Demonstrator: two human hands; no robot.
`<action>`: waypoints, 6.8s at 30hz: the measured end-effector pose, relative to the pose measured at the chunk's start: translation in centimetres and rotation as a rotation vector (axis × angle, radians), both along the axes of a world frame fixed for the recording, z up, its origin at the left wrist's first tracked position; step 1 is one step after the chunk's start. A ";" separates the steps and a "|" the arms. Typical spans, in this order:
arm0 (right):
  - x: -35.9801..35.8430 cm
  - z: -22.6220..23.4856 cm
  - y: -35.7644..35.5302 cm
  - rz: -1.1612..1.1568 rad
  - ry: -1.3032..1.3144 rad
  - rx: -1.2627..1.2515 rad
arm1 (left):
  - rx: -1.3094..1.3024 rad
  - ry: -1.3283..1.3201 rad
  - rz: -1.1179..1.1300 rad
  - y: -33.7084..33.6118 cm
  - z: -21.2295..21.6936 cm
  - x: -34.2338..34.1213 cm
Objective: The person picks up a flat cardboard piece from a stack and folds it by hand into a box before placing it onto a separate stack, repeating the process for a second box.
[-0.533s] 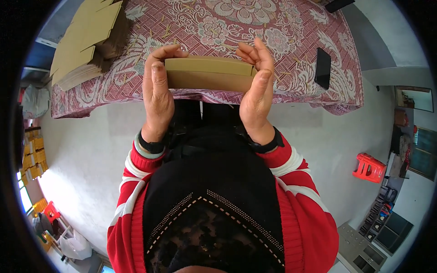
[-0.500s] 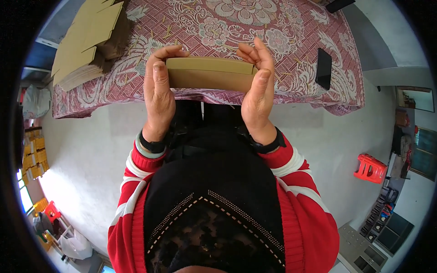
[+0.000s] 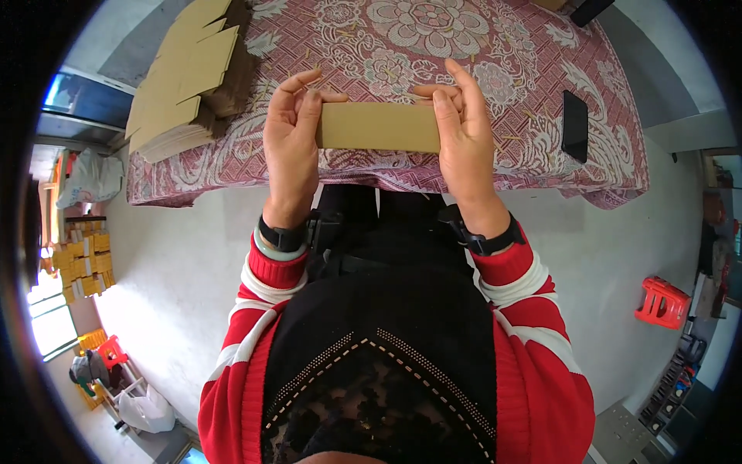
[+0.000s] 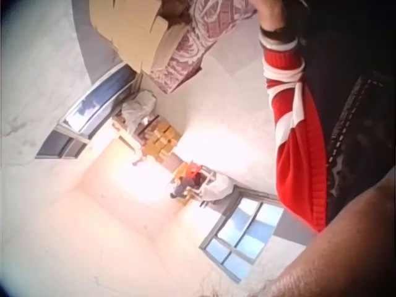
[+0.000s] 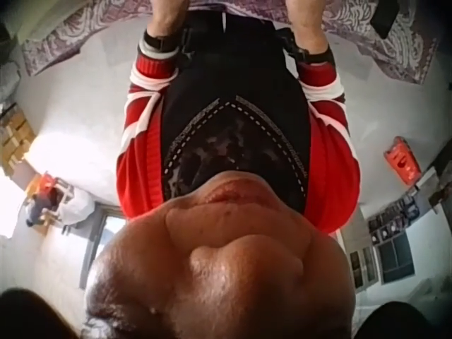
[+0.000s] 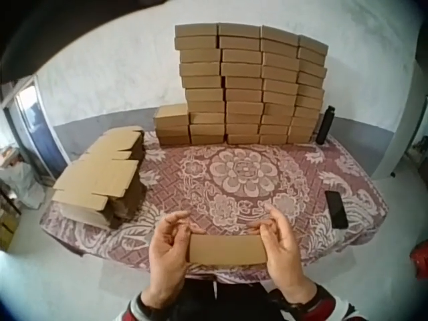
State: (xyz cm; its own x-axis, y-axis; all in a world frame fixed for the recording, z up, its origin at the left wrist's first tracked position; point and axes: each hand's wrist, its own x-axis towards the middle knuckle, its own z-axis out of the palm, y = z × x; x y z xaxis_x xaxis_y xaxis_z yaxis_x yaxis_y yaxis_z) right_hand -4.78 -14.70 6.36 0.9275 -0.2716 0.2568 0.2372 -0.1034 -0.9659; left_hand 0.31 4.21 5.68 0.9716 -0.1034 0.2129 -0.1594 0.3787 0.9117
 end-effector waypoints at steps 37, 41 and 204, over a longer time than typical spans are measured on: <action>5.1 -1.8 -1.2 0.099 0.055 0.441 | -0.176 0.221 -0.356 0.7 -2.8 4.3; 5.9 -1.3 -1.5 0.108 0.098 0.445 | 0.175 -0.302 -0.216 2.6 -6.2 3.2; 22.3 1.1 26.8 0.495 -0.323 -1.107 | 0.147 0.012 1.140 34.8 -6.8 14.5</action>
State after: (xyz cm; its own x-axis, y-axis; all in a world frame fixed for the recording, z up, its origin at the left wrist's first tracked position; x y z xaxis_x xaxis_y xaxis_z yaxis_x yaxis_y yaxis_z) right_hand 17.49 12.12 7.48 0.7205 0.5936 0.3586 0.6916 -0.6529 -0.3087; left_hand 14.77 39.06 -1.09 0.5180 0.8144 0.2615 -0.3317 -0.0905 0.9390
